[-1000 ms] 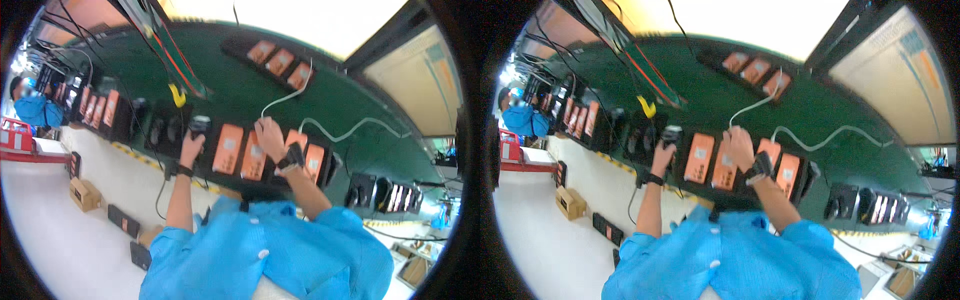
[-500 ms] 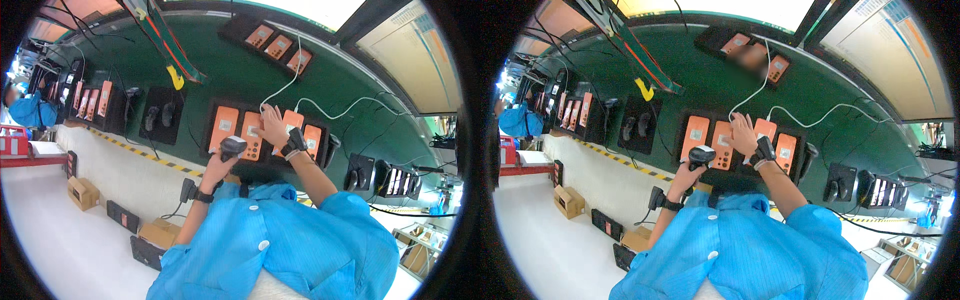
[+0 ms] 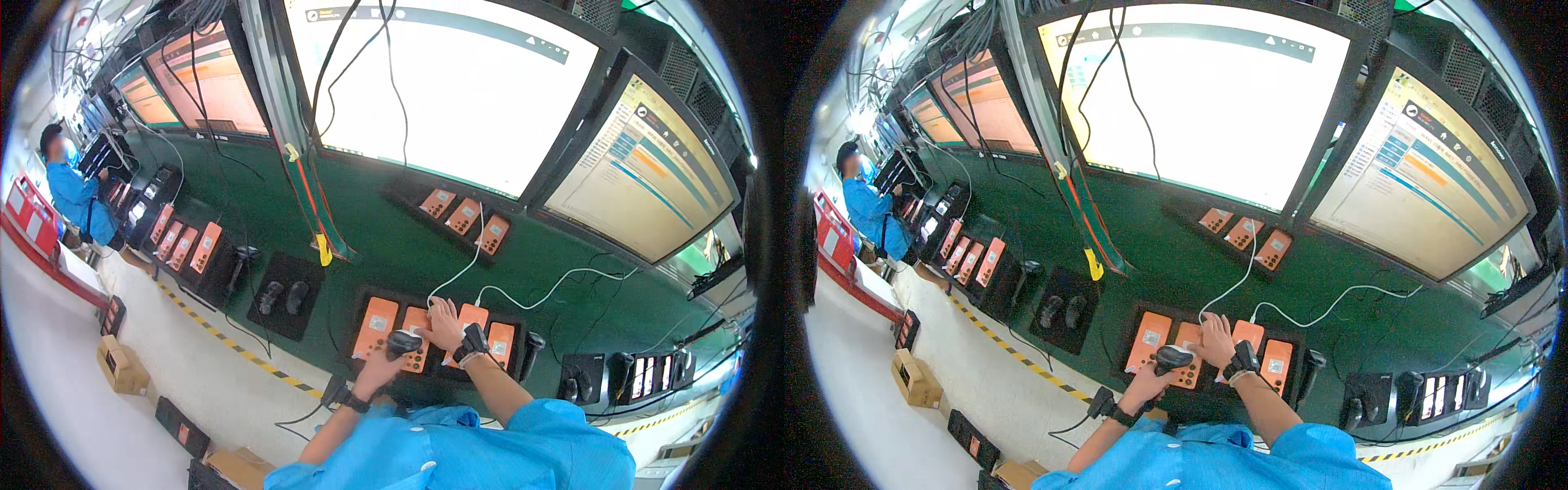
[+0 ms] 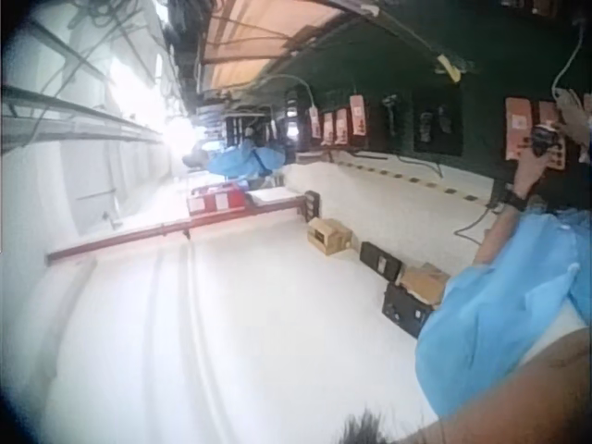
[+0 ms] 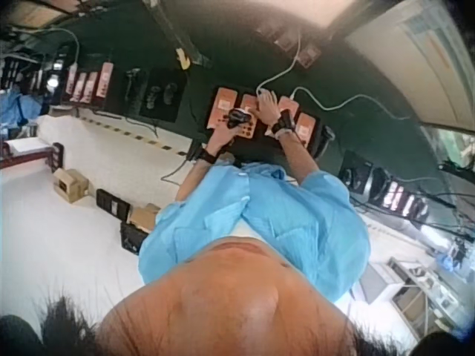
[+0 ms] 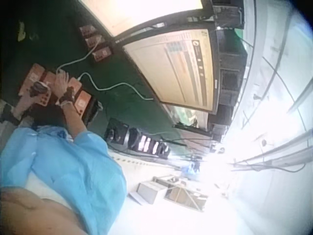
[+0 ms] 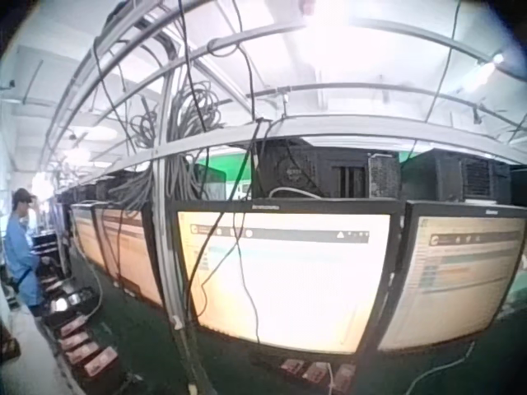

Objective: Scanning barcodes and connecting/disconnecting charging cables into mobile devices on a testing bench in a factory.

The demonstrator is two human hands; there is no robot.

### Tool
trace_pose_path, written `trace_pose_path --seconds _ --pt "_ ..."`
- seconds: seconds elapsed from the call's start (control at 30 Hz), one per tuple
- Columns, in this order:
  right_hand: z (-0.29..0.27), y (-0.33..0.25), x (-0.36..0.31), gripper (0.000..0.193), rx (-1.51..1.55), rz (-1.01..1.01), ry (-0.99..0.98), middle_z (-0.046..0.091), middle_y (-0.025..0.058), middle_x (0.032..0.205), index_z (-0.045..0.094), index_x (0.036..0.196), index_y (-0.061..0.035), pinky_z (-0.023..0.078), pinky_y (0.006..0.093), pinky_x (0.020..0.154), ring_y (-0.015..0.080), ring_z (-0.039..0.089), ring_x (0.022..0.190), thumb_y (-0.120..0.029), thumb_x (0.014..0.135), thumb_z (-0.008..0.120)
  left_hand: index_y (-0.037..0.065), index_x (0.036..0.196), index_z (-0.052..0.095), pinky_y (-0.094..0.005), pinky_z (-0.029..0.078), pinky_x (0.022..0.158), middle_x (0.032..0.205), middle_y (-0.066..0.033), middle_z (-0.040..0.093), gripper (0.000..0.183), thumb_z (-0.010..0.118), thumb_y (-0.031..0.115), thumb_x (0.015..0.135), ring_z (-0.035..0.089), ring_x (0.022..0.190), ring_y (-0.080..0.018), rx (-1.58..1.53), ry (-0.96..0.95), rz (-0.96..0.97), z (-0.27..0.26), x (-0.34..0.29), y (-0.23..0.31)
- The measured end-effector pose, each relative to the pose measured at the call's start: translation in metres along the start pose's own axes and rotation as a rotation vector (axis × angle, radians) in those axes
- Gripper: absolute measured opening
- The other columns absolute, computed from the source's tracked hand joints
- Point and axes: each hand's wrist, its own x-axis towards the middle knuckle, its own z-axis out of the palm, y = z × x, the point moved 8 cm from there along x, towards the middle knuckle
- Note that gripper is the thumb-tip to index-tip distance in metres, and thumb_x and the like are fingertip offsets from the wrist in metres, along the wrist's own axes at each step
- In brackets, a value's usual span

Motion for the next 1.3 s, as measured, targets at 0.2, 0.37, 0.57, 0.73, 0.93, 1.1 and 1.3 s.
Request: trace_pose_path --seconds 0.2,0.37,0.57,0.73,0.93,1.1,1.3 --pt "0.006 0.003 0.002 0.072 -0.049 0.018 -0.031 0.047 0.0238 0.137 0.053 0.123 0.0067 0.024 0.0521 0.116 0.0411 0.039 0.134 -0.045 0.078 0.075 0.001 0.114 0.062 -0.0296 0.046 0.047 0.067 -0.0032 0.064 0.043 0.071 0.033 0.087 0.058 0.049 -0.0129 -0.015 -0.029 0.090 0.006 0.004 0.000" --pt "0.019 0.015 0.000 0.071 -0.087 0.084 -0.065 0.046 0.0221 0.140 0.051 0.125 0.0050 0.019 0.0523 0.119 0.0360 0.037 0.138 -0.045 0.079 0.073 0.003 0.113 0.066 -0.0296 0.045 0.047 0.067 -0.0041 0.064 0.043 0.072 0.036 0.088 0.058 0.049 -0.0130 0.048 -0.042 -0.044 0.012 0.008 -0.023" --pt "0.021 0.014 -0.001 0.069 -0.052 0.079 -0.002 0.047 0.0206 0.139 0.050 0.127 0.0045 0.020 0.0512 0.119 0.0355 0.038 0.137 -0.042 0.081 0.071 0.007 0.111 0.067 -0.0326 0.045 0.047 0.064 -0.0058 0.062 0.037 0.068 0.037 0.089 0.058 0.050 -0.0140 0.099 0.002 0.084 0.013 0.006 -0.014" --pt "0.014 0.005 -0.005 0.068 -0.140 0.028 0.030 0.048 0.0202 0.137 0.050 0.126 0.0050 0.020 0.0495 0.119 0.0348 0.039 0.136 -0.044 0.083 0.069 0.004 0.083 0.061 -0.0295 0.044 0.042 0.058 -0.0013 0.057 0.026 0.069 0.028 0.089 0.055 0.045 -0.0124 -0.079 -0.034 0.061 0.015 -0.001 0.000" --pt "0.012 0.009 0.002 0.068 -0.133 0.021 0.067 0.050 0.0196 0.135 0.049 0.126 0.0055 0.019 0.0476 0.120 0.0340 0.041 0.134 -0.046 0.086 0.068 0.004 0.081 0.060 -0.0289 0.043 0.041 0.056 -0.0017 0.056 0.029 0.069 0.030 0.090 0.055 0.044 -0.0121 -0.011 -0.059 0.046 0.012 -0.007 0.021" --pt "0.009 0.012 0.004 0.059 -0.047 0.041 0.057 0.042 0.0258 0.141 0.047 0.106 0.0034 0.022 0.0521 0.118 0.0430 0.036 0.136 -0.040 0.079 0.077 0.002 0.088 0.062 -0.0282 0.043 0.043 0.059 -0.0023 0.057 0.036 0.067 0.038 0.092 0.055 0.046 -0.0100 0.096 -0.075 -0.009 0.005 0.001 0.013" --pt "0.003 -0.023 -0.037 0.053 0.027 0.303 0.164 0.049 0.0301 0.112 0.046 0.116 0.0109 0.043 0.0519 0.095 0.0470 0.050 0.109 -0.030 0.087 0.065 0.000 0.116 0.052 -0.0513 0.052 0.070 0.083 -0.0224 0.068 0.054 0.066 0.044 0.089 0.065 0.079 -0.0445 0.437 0.658 0.230 -0.099 0.021 0.025"
